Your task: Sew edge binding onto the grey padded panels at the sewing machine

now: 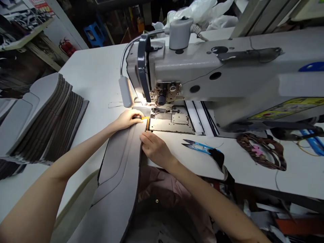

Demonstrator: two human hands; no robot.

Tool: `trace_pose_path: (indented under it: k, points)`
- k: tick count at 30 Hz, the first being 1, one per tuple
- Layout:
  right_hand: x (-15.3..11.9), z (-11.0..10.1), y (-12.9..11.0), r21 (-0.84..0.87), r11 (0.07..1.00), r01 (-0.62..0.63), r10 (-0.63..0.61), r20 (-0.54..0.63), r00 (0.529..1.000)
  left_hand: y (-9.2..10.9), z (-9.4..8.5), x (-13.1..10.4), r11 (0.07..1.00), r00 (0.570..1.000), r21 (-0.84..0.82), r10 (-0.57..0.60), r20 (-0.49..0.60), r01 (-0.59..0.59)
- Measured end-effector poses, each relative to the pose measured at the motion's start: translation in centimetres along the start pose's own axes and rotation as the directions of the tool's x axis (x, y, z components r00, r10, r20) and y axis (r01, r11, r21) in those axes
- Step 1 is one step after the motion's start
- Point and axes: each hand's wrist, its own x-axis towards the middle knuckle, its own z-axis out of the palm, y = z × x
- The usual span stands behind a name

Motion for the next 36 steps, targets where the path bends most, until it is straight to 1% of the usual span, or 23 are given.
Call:
trace_pose_path:
  k: [1, 3, 6, 9, 14, 17, 23, 28, 32, 34, 36]
  points:
    - [0.1, 0.1, 0.3, -0.038, 0.997, 0.064, -0.064, -0.012, 0.998, 0.2, 0.0, 0.1, 0.999, 1.0, 0.04, 0.002, 0.004, -0.002]
    - [0.3, 0.2, 0.8, -0.093, 0.988, 0.124, -0.126, -0.019, 0.992, 0.6, 0.0, 0.3, 0.996, 1.0, 0.088, 0.005, 0.01, -0.006]
    - [0.5, 0.1, 1.4, -0.145, 0.98, 0.139, -0.144, -0.021, 0.989, 0.7, 0.3, 0.7, 0.994, 0.999, 0.103, -0.022, -0.027, 0.025]
    - [0.4, 0.0, 1.9, -0.154, 0.977, 0.149, -0.153, -0.015, 0.988, 0.3, 0.8, 1.1, 0.995, 0.996, 0.088, -0.05, -0.073, 0.056]
    - [0.2, 0.3, 2.6, -0.128, 0.985, 0.114, -0.112, 0.023, 0.993, -0.2, 1.2, 2.1, 0.996, 0.996, 0.088, -0.002, -0.087, 0.009]
    - [0.3, 0.3, 3.0, -0.128, 0.988, 0.081, -0.077, 0.038, 0.996, -0.4, 1.3, 2.8, 0.993, 0.995, 0.116, 0.008, -0.095, 0.003]
    - [0.1, 0.3, 3.7, -0.131, 0.991, 0.028, -0.027, 0.008, 1.0, -0.8, 2.1, 4.3, 0.979, 0.99, 0.195, -0.028, -0.135, 0.054]
    - [0.1, 0.2, 3.9, -0.146, 0.989, 0.005, -0.003, 0.014, 1.0, -1.1, 3.1, 4.6, 0.949, 0.979, 0.299, -0.044, -0.199, 0.103]
    - [0.2, 0.2, 3.9, -0.138, 0.99, -0.009, 0.006, -0.02, 1.0, -0.5, 3.3, 4.7, 0.944, 0.973, 0.306, -0.05, -0.226, 0.12]
    - [0.2, 0.3, 3.9, -0.14, 0.99, -0.02, 0.016, -0.033, 0.999, 0.2, 3.4, 4.5, 0.945, 0.968, 0.301, -0.051, -0.246, 0.126]
    - [0.2, 0.3, 3.9, -0.138, 0.99, -0.035, 0.031, -0.029, 0.999, 1.1, 3.5, 3.7, 0.943, 0.958, 0.316, -0.012, -0.285, 0.106]
